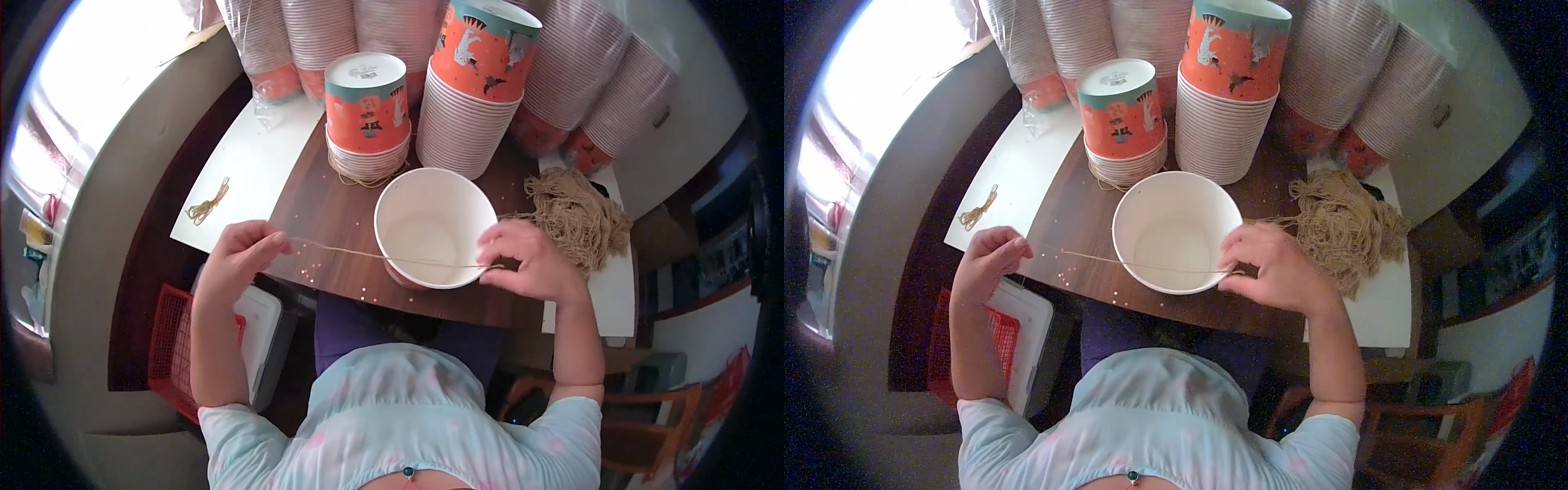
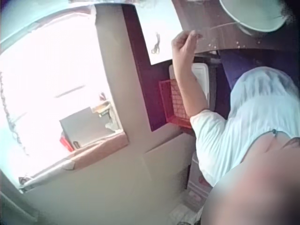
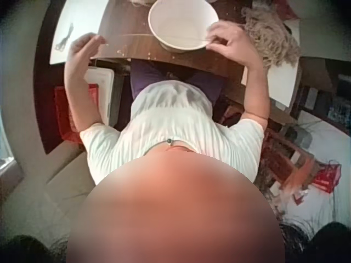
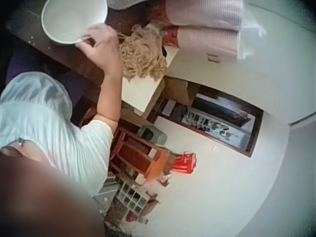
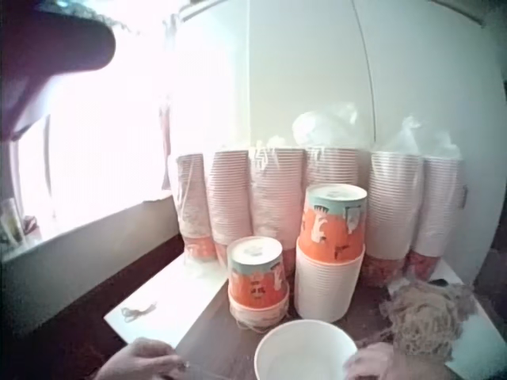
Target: Tying string handles to paper Halloween treat bowls.
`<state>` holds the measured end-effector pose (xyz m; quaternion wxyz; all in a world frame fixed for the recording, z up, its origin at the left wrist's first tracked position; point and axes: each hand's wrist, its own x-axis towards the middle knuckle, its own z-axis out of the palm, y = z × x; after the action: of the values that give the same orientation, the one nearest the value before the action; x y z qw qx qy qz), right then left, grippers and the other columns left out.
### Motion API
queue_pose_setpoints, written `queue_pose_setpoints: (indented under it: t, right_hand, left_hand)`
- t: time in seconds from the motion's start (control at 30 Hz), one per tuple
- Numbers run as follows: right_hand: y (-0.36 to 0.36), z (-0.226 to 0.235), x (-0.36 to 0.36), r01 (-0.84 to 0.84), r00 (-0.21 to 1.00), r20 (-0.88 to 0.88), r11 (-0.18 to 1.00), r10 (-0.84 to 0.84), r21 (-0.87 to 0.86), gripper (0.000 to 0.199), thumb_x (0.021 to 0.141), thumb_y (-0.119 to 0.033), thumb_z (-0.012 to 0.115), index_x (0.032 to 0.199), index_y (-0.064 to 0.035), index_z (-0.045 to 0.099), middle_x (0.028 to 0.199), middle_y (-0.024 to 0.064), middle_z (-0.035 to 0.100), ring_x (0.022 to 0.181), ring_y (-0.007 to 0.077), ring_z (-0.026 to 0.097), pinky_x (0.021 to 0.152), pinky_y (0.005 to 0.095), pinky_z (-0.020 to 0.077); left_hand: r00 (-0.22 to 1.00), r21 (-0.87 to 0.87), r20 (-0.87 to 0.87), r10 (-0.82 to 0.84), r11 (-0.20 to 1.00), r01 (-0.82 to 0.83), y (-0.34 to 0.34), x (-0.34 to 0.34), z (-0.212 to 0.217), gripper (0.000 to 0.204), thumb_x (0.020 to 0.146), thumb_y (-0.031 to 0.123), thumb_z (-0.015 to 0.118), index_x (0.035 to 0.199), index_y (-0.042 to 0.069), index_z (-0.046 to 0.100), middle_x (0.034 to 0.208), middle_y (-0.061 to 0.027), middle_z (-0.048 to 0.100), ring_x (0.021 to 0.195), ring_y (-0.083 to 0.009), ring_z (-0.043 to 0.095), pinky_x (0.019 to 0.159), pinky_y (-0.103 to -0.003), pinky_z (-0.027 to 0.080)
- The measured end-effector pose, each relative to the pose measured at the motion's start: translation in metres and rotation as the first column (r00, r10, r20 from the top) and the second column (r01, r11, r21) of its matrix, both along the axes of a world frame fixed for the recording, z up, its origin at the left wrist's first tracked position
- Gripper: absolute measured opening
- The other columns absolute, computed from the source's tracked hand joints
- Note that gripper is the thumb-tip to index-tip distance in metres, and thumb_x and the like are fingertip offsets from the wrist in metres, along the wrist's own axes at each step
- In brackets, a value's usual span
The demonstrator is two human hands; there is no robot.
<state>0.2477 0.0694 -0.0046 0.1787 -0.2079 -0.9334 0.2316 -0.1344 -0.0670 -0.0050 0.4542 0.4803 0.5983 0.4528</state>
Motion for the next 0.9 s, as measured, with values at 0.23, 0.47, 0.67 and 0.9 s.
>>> queue_pose_setpoints:
  t: [0.23, 0.47, 0.67, 0.9]
  right_hand:
    - [-0.017, 0.03, -0.077, -0.252, 0.925, -0.368, 0.578, -0.09, -0.776, 0.064, 0.084, -0.021, 0.068, 0.135, 0.0024, 0.036, 0.12, 0.0109, 0.055, 0.104, 0.0144, 0.055, 0.088, 0.0292, 0.0449]
    - [0.004, 0.028, -0.067, 0.023, 0.947, -0.201, 0.677, -0.252, -0.736, 0.014, 0.088, -0.01, 0.061, 0.093, 0.0018, 0.066, 0.084, 0.0005, 0.065, 0.074, 0.004, 0.057, 0.067, 0.02, 0.0471]
    - [0.004, 0.018, -0.059, 0.116, 0.958, -0.147, 0.802, -0.245, -0.587, 0.011, 0.087, -0.01, 0.062, 0.089, 0.0007, 0.066, 0.079, -0.0003, 0.064, 0.071, 0.0035, 0.055, 0.064, 0.0205, 0.0455]
    - [-0.001, 0.02, -0.063, 0.165, 0.938, -0.186, 0.851, -0.291, -0.499, 0.013, 0.081, -0.011, 0.063, 0.08, 0.0018, 0.064, 0.068, 0.0045, 0.062, 0.063, 0.0082, 0.055, 0.059, 0.0263, 0.046]
  left_hand:
    - [0.935, 0.09, -0.109, -0.337, 0.934, 0.347, 0.062, 0.108, 0.051, 0.027, 0.089, 0.024, 0.062, 0.08, -0.001, 0.065, 0.064, 0.006, 0.053, 0.059, -0.0027, 0.046, 0.049, -0.02, 0.033]
    - [0.87, -0.157, 0.355, -0.342, 0.896, 0.416, 0.076, 0.088, 0.026, 0.019, 0.092, 0.018, 0.059, 0.085, 0.001, 0.063, 0.068, 0.0002, 0.057, 0.057, -0.0057, 0.051, 0.048, -0.019, 0.038]
    - [0.866, -0.183, 0.412, -0.285, 0.904, 0.385, 0.063, 0.085, 0.009, 0.022, 0.092, 0.022, 0.059, 0.091, 0.001, 0.065, 0.07, 0.0016, 0.058, 0.06, -0.0039, 0.051, 0.054, -0.017, 0.04]
    - [0.845, -0.194, 0.478, -0.24, 0.909, 0.368, 0.051, 0.082, 0.01, 0.024, 0.089, 0.008, 0.061, 0.109, -0.004, 0.061, 0.089, -0.0095, 0.067, 0.078, -0.0117, 0.064, 0.067, -0.022, 0.053]
